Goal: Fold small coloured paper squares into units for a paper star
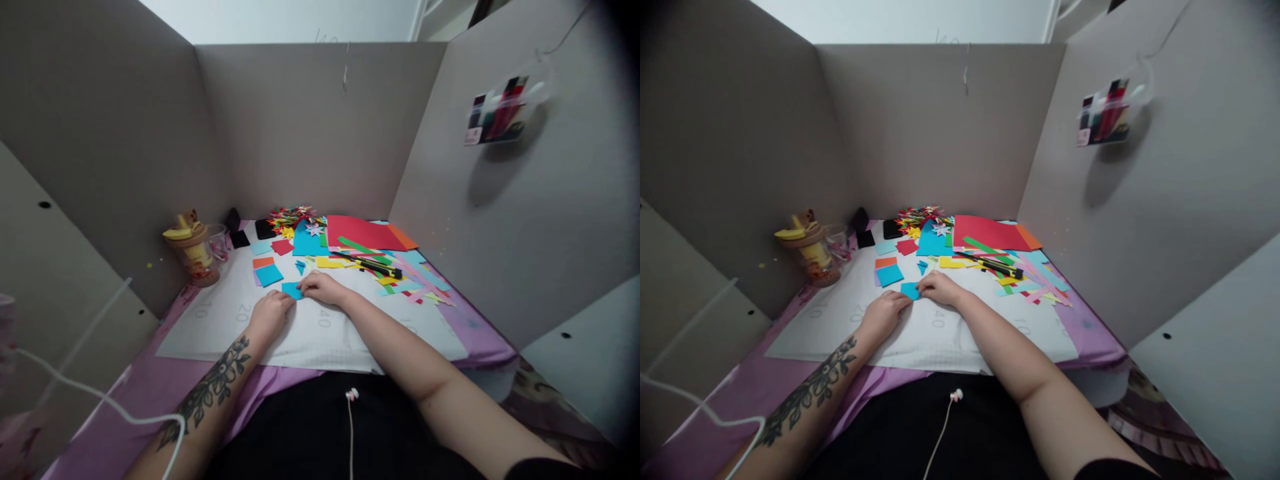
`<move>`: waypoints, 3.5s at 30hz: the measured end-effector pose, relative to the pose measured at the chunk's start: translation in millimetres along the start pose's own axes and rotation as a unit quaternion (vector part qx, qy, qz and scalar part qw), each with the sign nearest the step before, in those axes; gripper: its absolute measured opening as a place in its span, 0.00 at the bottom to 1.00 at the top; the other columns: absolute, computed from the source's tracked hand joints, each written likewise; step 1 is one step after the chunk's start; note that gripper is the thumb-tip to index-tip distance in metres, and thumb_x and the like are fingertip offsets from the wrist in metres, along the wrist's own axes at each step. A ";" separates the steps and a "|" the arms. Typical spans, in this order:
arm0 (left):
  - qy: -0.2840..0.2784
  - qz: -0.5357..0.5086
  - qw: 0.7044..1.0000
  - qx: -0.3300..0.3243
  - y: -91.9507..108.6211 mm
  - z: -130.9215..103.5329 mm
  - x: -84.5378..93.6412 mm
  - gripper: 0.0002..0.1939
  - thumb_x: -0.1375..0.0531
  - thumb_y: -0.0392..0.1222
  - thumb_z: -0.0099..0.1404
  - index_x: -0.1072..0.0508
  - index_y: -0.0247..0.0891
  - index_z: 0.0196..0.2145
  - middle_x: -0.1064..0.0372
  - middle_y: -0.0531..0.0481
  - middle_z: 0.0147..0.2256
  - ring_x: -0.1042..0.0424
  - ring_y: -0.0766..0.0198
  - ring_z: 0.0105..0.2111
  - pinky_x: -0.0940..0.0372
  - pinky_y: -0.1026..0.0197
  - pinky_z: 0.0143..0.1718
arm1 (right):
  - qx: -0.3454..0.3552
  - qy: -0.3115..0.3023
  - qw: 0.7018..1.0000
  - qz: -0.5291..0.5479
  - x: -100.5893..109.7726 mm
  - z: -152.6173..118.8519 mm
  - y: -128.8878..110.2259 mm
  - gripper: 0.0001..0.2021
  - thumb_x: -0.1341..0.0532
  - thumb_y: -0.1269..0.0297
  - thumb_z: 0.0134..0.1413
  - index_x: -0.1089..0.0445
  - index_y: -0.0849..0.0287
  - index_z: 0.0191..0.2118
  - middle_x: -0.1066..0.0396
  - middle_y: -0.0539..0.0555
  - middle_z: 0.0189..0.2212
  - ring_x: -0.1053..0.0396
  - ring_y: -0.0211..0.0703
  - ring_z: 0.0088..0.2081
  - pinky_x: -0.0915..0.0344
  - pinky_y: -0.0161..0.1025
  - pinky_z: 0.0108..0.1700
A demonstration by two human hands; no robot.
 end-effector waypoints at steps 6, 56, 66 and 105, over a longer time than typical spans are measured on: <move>-0.009 -0.006 1.000 0.002 -1.1 0.1 -1.1 0.17 0.48 0.29 0.56 0.26 0.42 0.39 0.29 0.46 0.38 0.36 0.57 0.41 0.42 0.59 0.45 | -0.006 0.020 1.000 -0.016 -1.1 5.0 4.9 0.04 0.40 0.72 0.48 0.29 0.60 0.27 0.27 0.51 0.34 0.33 0.39 0.40 0.43 0.38 0.48; -0.038 0.105 0.994 0.008 7.4 1.3 -2.2 0.14 0.51 0.34 0.64 0.27 0.41 0.40 0.34 0.46 0.34 0.38 0.59 0.39 0.42 0.60 0.40 | -0.163 0.051 0.959 -0.228 -17.2 10.1 3.0 0.08 0.46 0.68 0.51 0.29 0.58 0.30 0.33 0.55 0.37 0.39 0.46 0.40 0.43 0.39 0.40; -0.032 0.118 0.992 0.015 8.4 1.5 1.1 0.15 0.51 0.35 0.64 0.27 0.43 0.42 0.35 0.47 0.34 0.38 0.59 0.37 0.42 0.61 0.37 | -0.138 0.067 0.977 -0.149 -15.2 6.9 7.9 0.10 0.38 0.61 0.43 0.34 0.57 0.34 0.36 0.52 0.36 0.41 0.44 0.40 0.45 0.39 0.43; 0.082 0.030 0.993 0.075 -15.9 5.3 13.9 0.12 0.47 0.34 0.61 0.24 0.40 0.35 0.31 0.46 0.42 0.36 0.56 0.43 0.40 0.55 0.46 | 0.071 0.030 0.997 -0.022 -12.4 -1.3 -5.8 0.14 0.44 0.81 0.44 0.25 0.57 0.30 0.25 0.49 0.31 0.30 0.38 0.37 0.36 0.36 0.45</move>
Point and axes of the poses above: each hand's wrist, its own z-axis towards the middle knuckle, its own x-axis out of the back of the hand, y = z × x, the point moved 7 cm from there along z, towards the middle knuckle
